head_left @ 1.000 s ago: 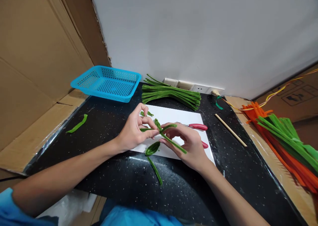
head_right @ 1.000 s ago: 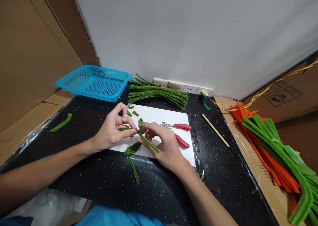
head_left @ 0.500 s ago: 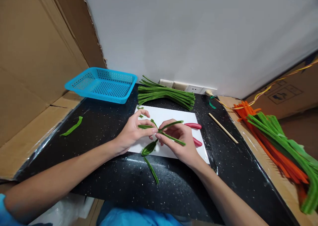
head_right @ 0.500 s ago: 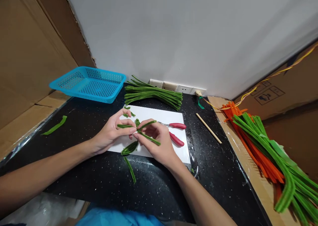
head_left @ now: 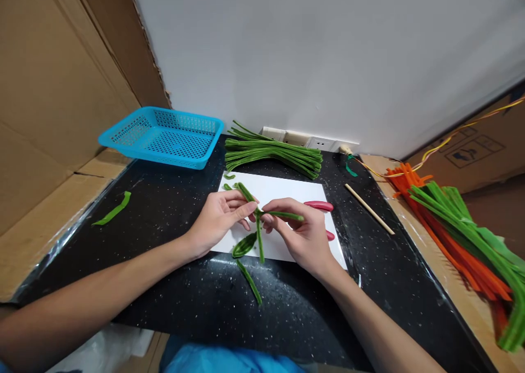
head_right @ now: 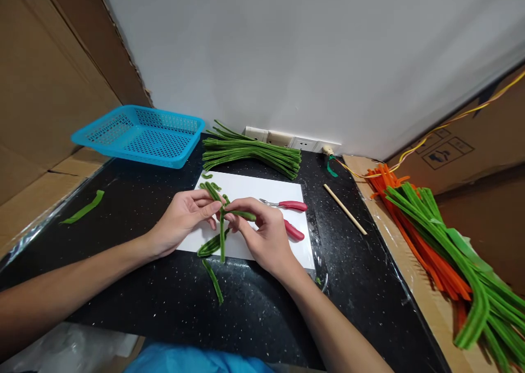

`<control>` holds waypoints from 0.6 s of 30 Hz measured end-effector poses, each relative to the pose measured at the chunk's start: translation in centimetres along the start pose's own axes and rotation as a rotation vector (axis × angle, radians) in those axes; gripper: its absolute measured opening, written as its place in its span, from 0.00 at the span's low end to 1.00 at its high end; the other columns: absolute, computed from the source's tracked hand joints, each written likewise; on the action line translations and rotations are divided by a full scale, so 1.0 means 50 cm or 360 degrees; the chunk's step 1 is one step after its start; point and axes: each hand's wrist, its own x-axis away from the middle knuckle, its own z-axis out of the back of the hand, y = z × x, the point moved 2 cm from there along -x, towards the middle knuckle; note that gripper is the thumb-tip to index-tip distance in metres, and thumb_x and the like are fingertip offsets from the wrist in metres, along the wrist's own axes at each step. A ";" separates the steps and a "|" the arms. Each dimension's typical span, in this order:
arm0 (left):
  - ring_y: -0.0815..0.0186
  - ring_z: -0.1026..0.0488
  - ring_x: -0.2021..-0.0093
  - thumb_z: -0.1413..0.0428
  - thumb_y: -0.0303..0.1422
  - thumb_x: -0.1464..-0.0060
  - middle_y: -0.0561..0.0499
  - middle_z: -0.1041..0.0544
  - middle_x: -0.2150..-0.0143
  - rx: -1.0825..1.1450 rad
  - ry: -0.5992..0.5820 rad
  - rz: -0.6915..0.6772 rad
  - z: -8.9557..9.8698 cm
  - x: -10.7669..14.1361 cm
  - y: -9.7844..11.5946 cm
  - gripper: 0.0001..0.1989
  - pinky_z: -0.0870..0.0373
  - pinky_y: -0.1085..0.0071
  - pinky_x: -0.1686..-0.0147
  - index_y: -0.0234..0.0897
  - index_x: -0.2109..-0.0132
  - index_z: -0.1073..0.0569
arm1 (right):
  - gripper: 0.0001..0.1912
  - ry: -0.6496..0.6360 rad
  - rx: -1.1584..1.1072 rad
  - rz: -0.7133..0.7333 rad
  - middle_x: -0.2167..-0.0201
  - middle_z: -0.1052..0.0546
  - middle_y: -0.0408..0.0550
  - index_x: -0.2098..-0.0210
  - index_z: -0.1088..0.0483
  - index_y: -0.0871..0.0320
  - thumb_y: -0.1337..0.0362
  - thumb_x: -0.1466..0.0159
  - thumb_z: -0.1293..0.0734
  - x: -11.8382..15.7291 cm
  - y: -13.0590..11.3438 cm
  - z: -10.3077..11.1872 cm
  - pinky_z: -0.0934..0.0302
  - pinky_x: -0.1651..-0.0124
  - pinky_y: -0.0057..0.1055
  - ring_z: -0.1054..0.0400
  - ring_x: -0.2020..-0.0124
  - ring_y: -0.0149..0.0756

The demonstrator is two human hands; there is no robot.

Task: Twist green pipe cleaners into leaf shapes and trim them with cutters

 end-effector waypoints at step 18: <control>0.64 0.20 0.60 0.29 0.35 0.43 0.48 0.21 0.60 0.0160 -0.0174 -0.0086 -0.007 0.006 -0.016 0.19 0.22 0.67 0.55 0.33 0.48 0.24 | 0.04 0.0129 0.0100 0.0228 0.67 0.17 0.48 0.64 0.17 0.53 0.60 0.35 0.22 0.000 0.002 0.006 0.29 0.65 0.37 0.24 0.67 0.39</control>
